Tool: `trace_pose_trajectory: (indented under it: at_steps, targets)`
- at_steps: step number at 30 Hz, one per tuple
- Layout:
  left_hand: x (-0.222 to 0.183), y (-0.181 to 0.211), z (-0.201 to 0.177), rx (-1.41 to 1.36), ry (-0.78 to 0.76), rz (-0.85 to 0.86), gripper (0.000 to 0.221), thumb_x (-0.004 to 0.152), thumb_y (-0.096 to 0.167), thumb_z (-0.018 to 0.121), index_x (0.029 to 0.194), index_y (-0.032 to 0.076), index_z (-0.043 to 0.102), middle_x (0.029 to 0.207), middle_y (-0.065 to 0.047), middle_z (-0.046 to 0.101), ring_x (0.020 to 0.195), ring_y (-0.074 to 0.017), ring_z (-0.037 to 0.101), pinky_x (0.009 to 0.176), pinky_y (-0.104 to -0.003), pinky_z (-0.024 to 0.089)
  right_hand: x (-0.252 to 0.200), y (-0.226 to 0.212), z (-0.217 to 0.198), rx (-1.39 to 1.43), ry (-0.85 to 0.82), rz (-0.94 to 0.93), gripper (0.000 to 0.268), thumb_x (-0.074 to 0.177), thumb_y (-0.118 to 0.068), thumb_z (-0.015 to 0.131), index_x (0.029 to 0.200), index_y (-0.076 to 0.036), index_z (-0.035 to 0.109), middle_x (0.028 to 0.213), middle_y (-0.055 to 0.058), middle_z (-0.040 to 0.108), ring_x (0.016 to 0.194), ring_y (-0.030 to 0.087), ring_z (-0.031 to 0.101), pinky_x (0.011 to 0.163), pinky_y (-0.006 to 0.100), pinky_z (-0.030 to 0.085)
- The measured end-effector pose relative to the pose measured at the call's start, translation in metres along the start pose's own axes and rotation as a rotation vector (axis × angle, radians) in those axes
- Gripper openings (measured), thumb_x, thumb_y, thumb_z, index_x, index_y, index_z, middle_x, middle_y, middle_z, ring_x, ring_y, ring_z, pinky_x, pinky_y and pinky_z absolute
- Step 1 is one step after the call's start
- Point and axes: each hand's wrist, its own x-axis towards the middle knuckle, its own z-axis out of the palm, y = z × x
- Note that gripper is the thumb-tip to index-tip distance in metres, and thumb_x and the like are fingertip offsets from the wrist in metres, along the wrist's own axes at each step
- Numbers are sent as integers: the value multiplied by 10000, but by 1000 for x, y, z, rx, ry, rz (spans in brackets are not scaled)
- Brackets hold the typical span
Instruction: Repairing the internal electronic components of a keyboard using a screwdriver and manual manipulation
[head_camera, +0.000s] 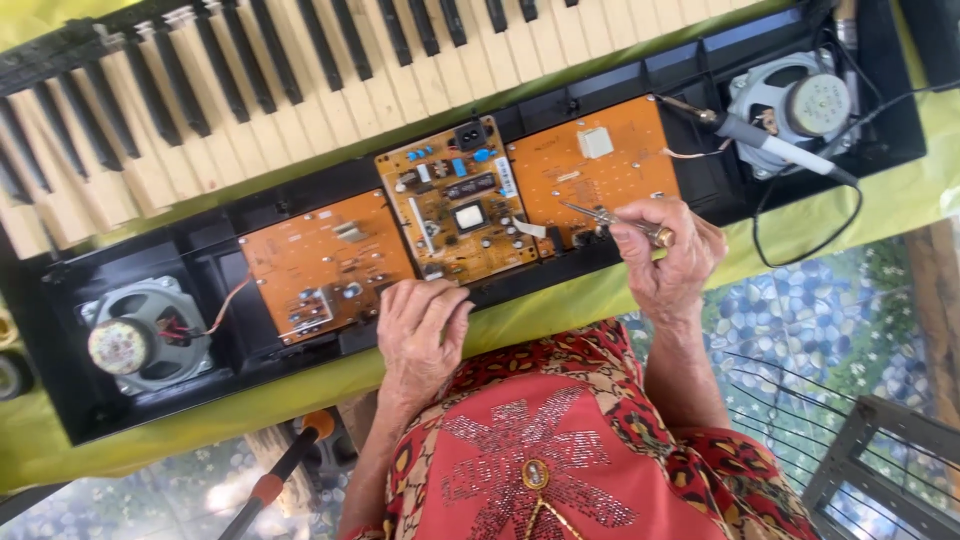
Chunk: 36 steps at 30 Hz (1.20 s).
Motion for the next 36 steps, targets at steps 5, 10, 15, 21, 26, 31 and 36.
trace_pose_trajectory:
  at_steps: [5,10,15,21,26,31,36]
  targets:
    - [-10,-4,5,2,54,42,81,965,141,688,975,81,741,948,-73,676,821,-271,655,797,-411,515,-7,3,3,-23,-110,-20,252,1100,-258,713,1010,-23,712,783,88,687,609,319,631,617,379,536]
    - [-15,-9,-6,2,4,79,94,1014,117,665,1057,34,652,1053,-118,659,866,-286,604,770,-425,459,-8,-7,0,-105,-194,69,254,1102,-294,676,1101,-40,660,932,68,755,703,176,681,644,308,458]
    - [-26,-29,-43,244,351,-58,183,1002,206,658,1028,38,727,974,-117,736,924,-238,672,892,-414,533,-7,-10,-1,-121,-205,87,200,1150,-225,673,1112,-35,627,960,78,719,775,223,681,720,351,453]
    - [-30,-31,-98,348,519,-250,202,1082,187,605,1154,3,643,1023,-150,709,928,-259,651,756,-352,555,6,-24,-2,-95,-167,58,222,1164,-189,654,1065,10,639,1006,151,651,920,278,609,769,384,449]
    - [-53,-56,-80,370,447,-261,227,1069,244,620,1159,41,670,1035,-122,708,941,-224,648,766,-335,509,10,-31,-2,-24,-212,78,174,1137,-122,685,1069,32,641,997,170,671,900,285,625,765,375,471]
    - [-36,-37,-78,458,334,-298,226,1022,283,676,1113,78,704,1006,-108,686,948,-259,621,860,-419,409,10,-34,-5,-15,-245,65,169,1123,-110,697,1077,35,625,1011,170,667,928,312,635,821,395,487]
    - [-26,-34,-91,523,107,-378,242,982,369,714,1093,154,708,1180,-70,643,1102,-305,552,951,-488,361,12,-35,-7,-15,-255,94,153,1124,-103,697,1075,31,642,1029,173,670,949,309,640,841,391,489]
